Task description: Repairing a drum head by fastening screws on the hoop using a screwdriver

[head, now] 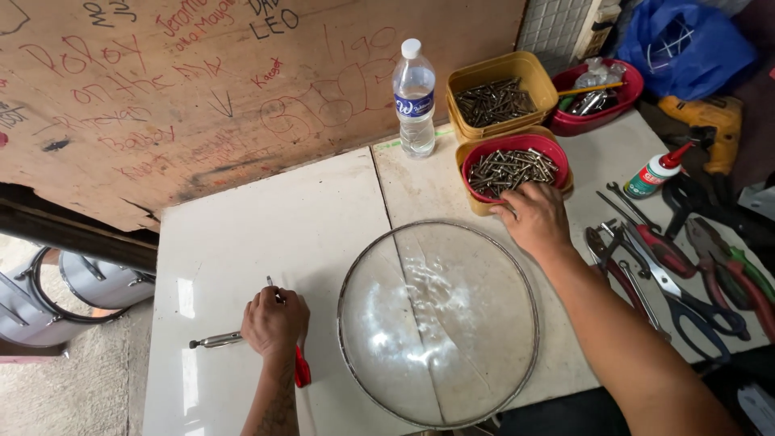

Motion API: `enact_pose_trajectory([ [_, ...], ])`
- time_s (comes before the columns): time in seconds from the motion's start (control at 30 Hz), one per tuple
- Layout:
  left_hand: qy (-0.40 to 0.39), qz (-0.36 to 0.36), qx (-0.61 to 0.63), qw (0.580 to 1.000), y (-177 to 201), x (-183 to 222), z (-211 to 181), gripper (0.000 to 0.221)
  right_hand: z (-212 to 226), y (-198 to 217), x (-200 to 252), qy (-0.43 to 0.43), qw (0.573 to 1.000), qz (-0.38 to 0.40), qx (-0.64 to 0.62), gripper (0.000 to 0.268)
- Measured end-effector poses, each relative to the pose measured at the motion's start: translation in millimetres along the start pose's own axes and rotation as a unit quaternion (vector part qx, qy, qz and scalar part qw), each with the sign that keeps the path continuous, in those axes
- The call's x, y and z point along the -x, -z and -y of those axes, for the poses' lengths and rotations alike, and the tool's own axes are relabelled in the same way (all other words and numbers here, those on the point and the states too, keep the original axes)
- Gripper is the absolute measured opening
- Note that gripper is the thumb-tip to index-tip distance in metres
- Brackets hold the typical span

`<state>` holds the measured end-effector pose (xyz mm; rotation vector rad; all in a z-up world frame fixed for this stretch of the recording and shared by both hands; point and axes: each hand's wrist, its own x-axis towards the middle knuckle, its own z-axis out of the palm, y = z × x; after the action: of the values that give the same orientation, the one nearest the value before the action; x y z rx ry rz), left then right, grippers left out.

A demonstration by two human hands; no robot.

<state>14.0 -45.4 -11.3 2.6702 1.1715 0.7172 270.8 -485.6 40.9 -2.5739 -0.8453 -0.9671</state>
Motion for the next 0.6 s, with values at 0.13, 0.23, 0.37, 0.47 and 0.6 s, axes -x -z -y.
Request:
enact_pose_trajectory([
  [0.13, 0.055, 0.071, 0.009, 0.996, 12, -3, -10, 0.026, -3, 3, 6, -0.031, 0.999, 0.035, -0.018, 0.025],
  [0.23, 0.008, 0.007, 0.009, 1.000, 2, -1, -3, 0.022, -11, 4, 9, -0.069, 0.995, 0.074, -0.012, 0.028],
  [0.37, 0.001, -0.008, 0.006, 1.000, 0, -1, -1, 0.022, -22, 8, 4, -0.100, 0.989, 0.107, -0.017, 0.029],
  [0.47, 0.020, 0.021, 0.017, 0.999, 13, -2, -10, 0.023, -38, 0, 9, -0.110, 0.986, 0.121, -0.016, 0.030],
  [0.6, -0.101, -0.130, 0.005, 0.986, 8, 1, -4, 0.011, -69, -36, 22, -0.026, 0.999, -0.037, -0.021, 0.027],
])
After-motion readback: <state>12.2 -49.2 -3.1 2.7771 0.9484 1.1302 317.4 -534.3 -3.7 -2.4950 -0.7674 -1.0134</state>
